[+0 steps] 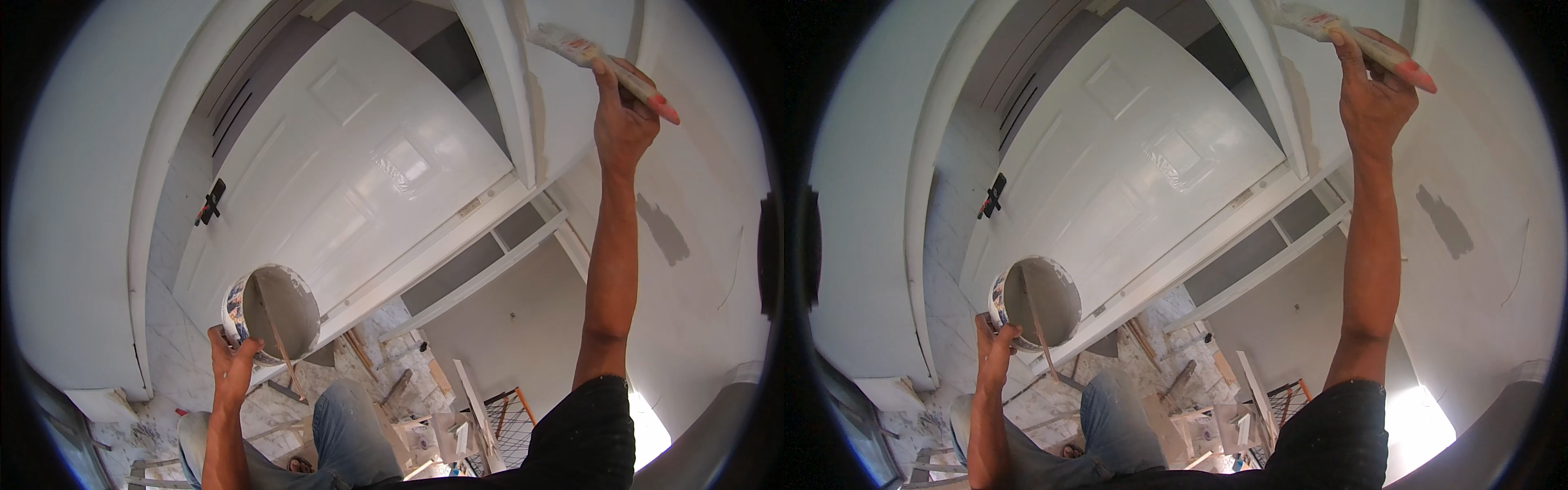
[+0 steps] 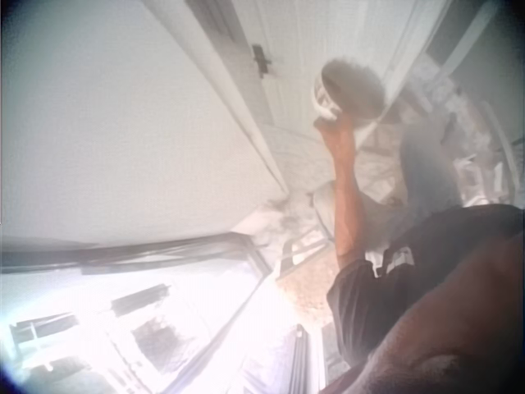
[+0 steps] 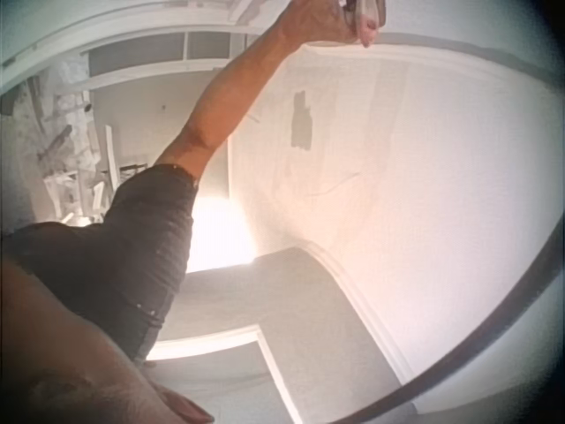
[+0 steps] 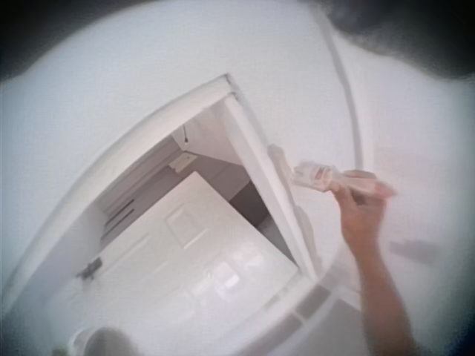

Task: The person applies white paint to the top of a door frame using a paint brush while holding a bucket.

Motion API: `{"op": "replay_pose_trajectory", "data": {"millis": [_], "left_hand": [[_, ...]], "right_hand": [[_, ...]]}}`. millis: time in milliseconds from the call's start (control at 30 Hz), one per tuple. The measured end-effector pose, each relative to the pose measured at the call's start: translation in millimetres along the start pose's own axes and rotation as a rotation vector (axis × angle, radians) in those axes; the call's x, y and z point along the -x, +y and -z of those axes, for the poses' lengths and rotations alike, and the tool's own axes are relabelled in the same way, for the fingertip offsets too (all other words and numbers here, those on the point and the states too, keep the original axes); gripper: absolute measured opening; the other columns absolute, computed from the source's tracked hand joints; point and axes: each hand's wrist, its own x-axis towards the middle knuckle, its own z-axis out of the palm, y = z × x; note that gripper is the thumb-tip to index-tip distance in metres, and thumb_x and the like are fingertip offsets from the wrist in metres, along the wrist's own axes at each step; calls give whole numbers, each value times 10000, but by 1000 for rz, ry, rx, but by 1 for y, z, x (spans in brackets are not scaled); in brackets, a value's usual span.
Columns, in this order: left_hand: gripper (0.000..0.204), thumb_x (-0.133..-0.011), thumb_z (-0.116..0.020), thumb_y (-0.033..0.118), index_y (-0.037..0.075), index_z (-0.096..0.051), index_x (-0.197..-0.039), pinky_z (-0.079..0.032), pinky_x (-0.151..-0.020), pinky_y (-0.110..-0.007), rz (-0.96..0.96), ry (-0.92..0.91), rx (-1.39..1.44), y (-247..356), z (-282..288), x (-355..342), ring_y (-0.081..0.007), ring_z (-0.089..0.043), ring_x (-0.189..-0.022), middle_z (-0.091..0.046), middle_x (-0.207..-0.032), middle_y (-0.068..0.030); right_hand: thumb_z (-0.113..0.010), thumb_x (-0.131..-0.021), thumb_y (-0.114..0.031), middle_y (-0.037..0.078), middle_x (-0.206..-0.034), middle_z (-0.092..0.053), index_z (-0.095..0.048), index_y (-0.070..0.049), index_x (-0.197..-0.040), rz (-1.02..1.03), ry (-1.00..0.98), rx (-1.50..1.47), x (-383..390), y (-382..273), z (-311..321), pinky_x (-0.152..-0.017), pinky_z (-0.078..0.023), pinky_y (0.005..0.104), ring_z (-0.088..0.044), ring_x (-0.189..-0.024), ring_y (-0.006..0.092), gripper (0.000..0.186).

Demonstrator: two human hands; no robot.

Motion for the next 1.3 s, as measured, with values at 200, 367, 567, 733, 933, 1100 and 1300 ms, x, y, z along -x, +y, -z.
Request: {"op": "replay_pose_trajectory", "data": {"millis": [200, 367, 567, 733, 933, 1100, 1300], "left_hand": [[548, -758, -707, 252, -26, -443, -1150, -443, -877, -341, -23, -7, 21, -3, -1, -1, -200, -505, -960, -557, -1053, -143], [553, -758, -710, 255, -25, -443, -1153, -452, -866, -343, -32, -7, 19, -3, -1, 0, -200, -513, -953, -559, -1050, -142], [548, -747, -711, 237, -28, -445, -1146, -463, -855, -341, -26, -4, 0, -2, -1, 0, -203, -523, -936, -563, -1024, -141], [541, -742, -709, 227, -31, -446, -1139, -468, -848, -338, -21, 9, 19, 2, -2, 3, -208, -531, -927, -569, -1020, -146], [543, -738, -710, 227, -31, -443, -1135, -472, -845, -342, -26, 11, 4, 1, -1, 2, -212, -539, -934, -577, -1028, -159], [544, -736, -715, 245, -25, -443, -1122, -471, -837, -343, -13, 15, -9, 0, -1, 1, -215, -538, -925, -577, -1021, -159], [553, -734, -717, 248, -25, -438, -1126, -473, -831, -345, -21, 20, -14, 1, 0, 1, -215, -536, -906, -577, -1008, -153]], "right_hand": [[-820, -878, -170, 68, -914, -717, -699, 24, -1013, -34, -33, 57, -4, -8, -1, -793, -543, 262, -669, -825, 128, 266], [-828, -864, -186, 52, -890, -717, -706, -21, -981, -9, -7, 63, -14, -1, -9, -706, -546, 260, -671, -769, 126, 236], [-822, -876, -181, 90, -889, -731, -710, 23, -1002, -31, 53, -134, -20, 5, -28, -760, -561, 272, -687, -822, 149, 265], [-822, -872, -179, 104, -927, -741, -715, 30, -1015, 43, 4, -133, -24, 1, -35, -778, -576, 275, -713, -828, 167, 274], [-749, -938, -177, 26, -853, -617, -592, -24, -1079, -20, -33, -52, -25, -15, -44, -697, -511, 227, -604, -755, 105, 260], [-799, -891, -177, 85, -916, -710, -688, 3, -1021, 214, -36, 260, -27, -10, -48, -747, -565, 271, -684, -804, 146, 248], [-838, -850, -175, 84, -942, -740, -750, -17, -966, 372, -59, 190, -21, 2, -44, -674, -598, 259, -725, -790, 161, 214]]}}
